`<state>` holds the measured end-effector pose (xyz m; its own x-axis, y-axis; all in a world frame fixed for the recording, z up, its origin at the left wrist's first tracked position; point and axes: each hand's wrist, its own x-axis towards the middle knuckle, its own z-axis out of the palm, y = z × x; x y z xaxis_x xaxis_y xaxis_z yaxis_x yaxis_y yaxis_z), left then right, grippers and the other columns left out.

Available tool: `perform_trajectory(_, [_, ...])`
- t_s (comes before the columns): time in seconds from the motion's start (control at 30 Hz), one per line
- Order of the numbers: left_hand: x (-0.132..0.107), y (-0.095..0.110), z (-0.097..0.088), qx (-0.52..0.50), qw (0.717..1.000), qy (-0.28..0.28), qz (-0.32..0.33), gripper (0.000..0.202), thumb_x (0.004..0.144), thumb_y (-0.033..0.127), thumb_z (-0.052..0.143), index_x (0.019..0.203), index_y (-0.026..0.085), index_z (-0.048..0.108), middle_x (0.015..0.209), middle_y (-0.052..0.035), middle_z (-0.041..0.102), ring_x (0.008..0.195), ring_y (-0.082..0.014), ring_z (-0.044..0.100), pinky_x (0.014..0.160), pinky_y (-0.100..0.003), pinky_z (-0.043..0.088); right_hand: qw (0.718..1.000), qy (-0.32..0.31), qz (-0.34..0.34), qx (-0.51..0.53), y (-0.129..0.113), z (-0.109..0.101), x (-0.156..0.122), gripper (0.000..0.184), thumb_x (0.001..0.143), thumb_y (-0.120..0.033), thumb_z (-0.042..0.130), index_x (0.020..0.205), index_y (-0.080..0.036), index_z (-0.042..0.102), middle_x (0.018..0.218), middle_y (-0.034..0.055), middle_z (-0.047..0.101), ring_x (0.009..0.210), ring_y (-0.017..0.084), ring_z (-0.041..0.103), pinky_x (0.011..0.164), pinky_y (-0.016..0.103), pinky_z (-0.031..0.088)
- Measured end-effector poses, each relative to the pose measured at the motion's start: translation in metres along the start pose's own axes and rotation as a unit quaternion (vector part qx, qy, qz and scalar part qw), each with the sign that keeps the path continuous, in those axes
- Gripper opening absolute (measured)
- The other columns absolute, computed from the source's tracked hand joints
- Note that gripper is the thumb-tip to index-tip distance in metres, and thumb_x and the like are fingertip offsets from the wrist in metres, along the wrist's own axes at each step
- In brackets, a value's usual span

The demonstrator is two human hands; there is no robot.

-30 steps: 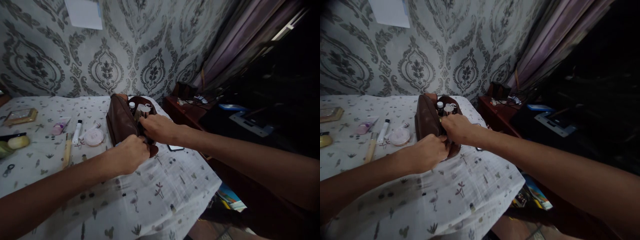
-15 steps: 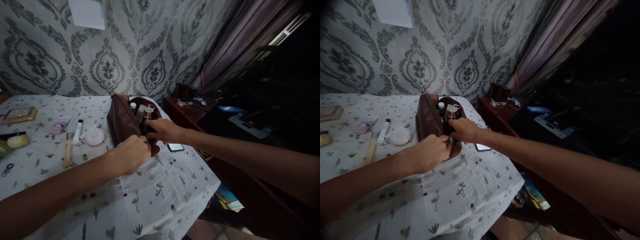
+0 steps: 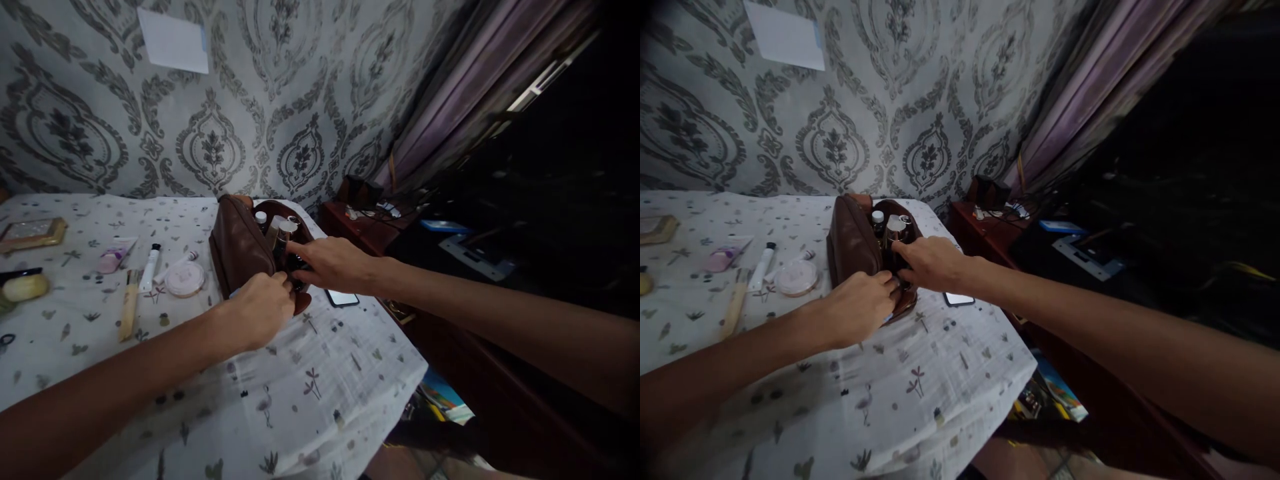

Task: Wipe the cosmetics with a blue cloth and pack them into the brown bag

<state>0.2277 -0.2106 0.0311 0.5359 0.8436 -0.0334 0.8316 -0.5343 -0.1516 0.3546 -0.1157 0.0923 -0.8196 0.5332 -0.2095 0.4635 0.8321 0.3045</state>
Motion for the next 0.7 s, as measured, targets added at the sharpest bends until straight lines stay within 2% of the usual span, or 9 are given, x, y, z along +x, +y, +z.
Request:
perform_trajectory(0.1, [0.008, 0.000, -0.002, -0.021, 1.000, -0.013, -0.013, 0.020, 0.077, 0.017, 0.069, 0.097, 0.014, 0.070, 0.099, -0.0135, 0.072, 0.089, -0.0261, 0.062, 0.062, -0.032, 0.043, 1.000, 0.005, -0.002, 0.016, 0.001, 0.001, 0.000, 0.038, 0.093, -0.035, 0.055, 0.128, -0.021, 0.055, 0.100, 0.0112, 0.073, 0.091, 0.027, 0.068, 0.062, 0.029, 0.037])
perform_trajectory(0.2, [0.015, 0.001, -0.006, -0.026, 0.998, -0.049, -0.034, 0.011, 0.075, 0.015, 0.071, 0.086, 0.014, 0.073, 0.090, -0.0129, 0.073, 0.087, -0.0264, 0.063, 0.062, -0.031, 0.043, 0.999, -0.004, 0.000, 0.047, 0.003, 0.000, 0.001, 0.035, 0.091, -0.032, 0.057, 0.125, -0.022, 0.058, 0.102, 0.0098, 0.073, 0.092, 0.025, 0.067, 0.061, 0.028, 0.036])
perform_trajectory(0.4, [0.015, 0.001, -0.008, -0.008, 0.996, -0.071, -0.047, 0.018, 0.076, 0.014, 0.069, 0.093, 0.016, 0.074, 0.095, -0.0133, 0.074, 0.095, -0.0279, 0.063, 0.062, -0.030, 0.043, 0.991, -0.020, 0.009, 0.133, 0.016, -0.001, 0.005, 0.039, 0.086, -0.026, 0.062, 0.125, -0.024, 0.059, 0.102, 0.0057, 0.071, 0.094, 0.022, 0.065, 0.062, 0.025, 0.036])
perform_trajectory(0.5, [0.011, 0.001, -0.005, -0.001, 0.998, -0.055, -0.036, 0.019, 0.078, 0.014, 0.066, 0.096, 0.015, 0.073, 0.093, -0.0131, 0.074, 0.096, -0.0276, 0.062, 0.060, -0.031, 0.042, 0.985, -0.033, 0.019, 0.168, 0.021, 0.001, 0.009, 0.038, 0.085, -0.024, 0.064, 0.123, -0.022, 0.060, 0.105, 0.0059, 0.070, 0.096, 0.021, 0.064, 0.067, 0.025, 0.039])
perform_trajectory(0.7, [0.009, 0.000, 0.004, 0.012, 1.000, -0.015, -0.020, 0.023, 0.074, 0.014, 0.070, 0.097, 0.015, 0.071, 0.095, -0.0129, 0.073, 0.092, -0.0263, 0.061, 0.057, -0.030, 0.039, 0.978, -0.009, 0.043, 0.203, 0.019, 0.007, 0.016, 0.039, 0.084, -0.021, 0.065, 0.122, -0.018, 0.061, 0.108, 0.0082, 0.069, 0.099, 0.022, 0.063, 0.076, 0.027, 0.043])
